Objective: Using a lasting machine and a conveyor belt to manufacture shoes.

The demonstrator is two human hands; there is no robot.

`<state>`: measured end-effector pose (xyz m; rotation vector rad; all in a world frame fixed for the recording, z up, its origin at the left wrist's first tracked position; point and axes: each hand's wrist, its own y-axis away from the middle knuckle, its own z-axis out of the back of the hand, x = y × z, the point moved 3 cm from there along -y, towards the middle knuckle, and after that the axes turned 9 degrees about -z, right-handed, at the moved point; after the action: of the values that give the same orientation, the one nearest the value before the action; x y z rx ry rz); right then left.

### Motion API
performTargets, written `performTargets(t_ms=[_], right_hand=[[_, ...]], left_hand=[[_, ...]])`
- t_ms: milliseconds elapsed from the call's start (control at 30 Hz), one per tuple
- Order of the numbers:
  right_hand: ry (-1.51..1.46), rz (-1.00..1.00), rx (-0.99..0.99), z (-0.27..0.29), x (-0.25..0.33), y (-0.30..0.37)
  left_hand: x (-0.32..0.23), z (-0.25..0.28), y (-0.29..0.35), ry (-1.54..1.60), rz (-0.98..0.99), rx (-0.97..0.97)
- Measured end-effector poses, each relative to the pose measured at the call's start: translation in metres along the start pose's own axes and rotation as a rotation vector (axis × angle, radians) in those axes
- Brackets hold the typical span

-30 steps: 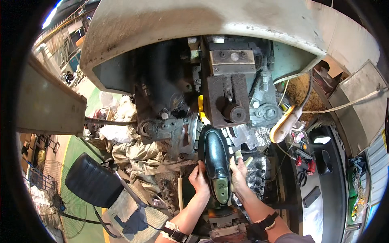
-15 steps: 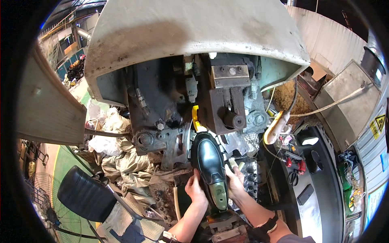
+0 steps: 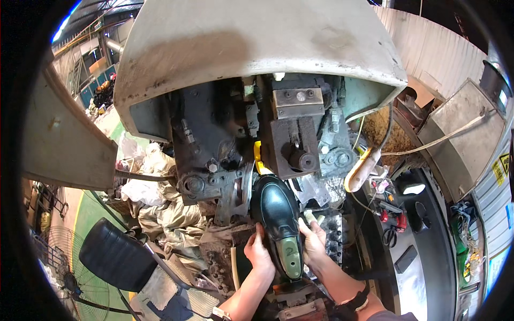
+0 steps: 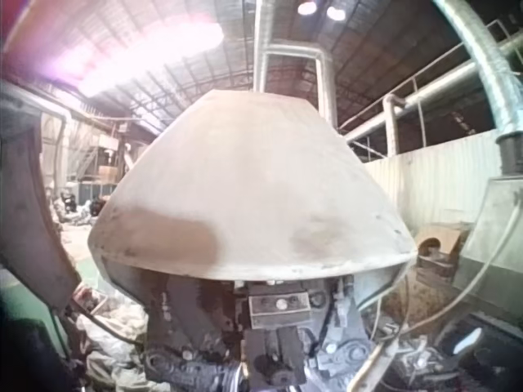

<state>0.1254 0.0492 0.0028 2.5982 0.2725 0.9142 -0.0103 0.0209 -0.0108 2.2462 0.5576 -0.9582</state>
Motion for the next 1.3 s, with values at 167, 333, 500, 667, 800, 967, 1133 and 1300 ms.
performTargets(t_ms=[167,333,500,667,800,967,1133,1300], right_hand=[[0.026,-0.013,-0.015,0.004,-0.001,-0.005],[0.031,0.010,0.031,0.011,-0.007,-0.015],[0.004,0.031,0.012,0.012,-0.013,-0.024],[-0.050,0.024,0.009,0.019,-0.015,-0.032],[-0.074,-0.051,-0.007,0.019,-0.011,-0.030],[-0.057,-0.095,0.001,0.007,-0.022,-0.019],[0.227,-0.172,-0.011,0.048,0.024,-0.007],[0.392,-0.082,0.003,0.048,0.053,0.021]], left_hand=[[0.001,0.001,-0.003,-0.016,0.019,-0.010],[0.015,0.009,-0.017,0.036,-0.037,-0.013],[0.032,0.020,-0.034,-0.050,-0.132,0.033],[0.025,0.012,-0.027,-0.055,-0.111,0.023],[0.017,0.001,-0.020,0.020,-0.035,0.082],[0.095,0.128,-0.070,-0.534,-0.160,0.407],[0.116,0.167,0.026,-0.514,0.473,1.220],[0.161,0.184,0.065,-1.067,0.091,1.348]])
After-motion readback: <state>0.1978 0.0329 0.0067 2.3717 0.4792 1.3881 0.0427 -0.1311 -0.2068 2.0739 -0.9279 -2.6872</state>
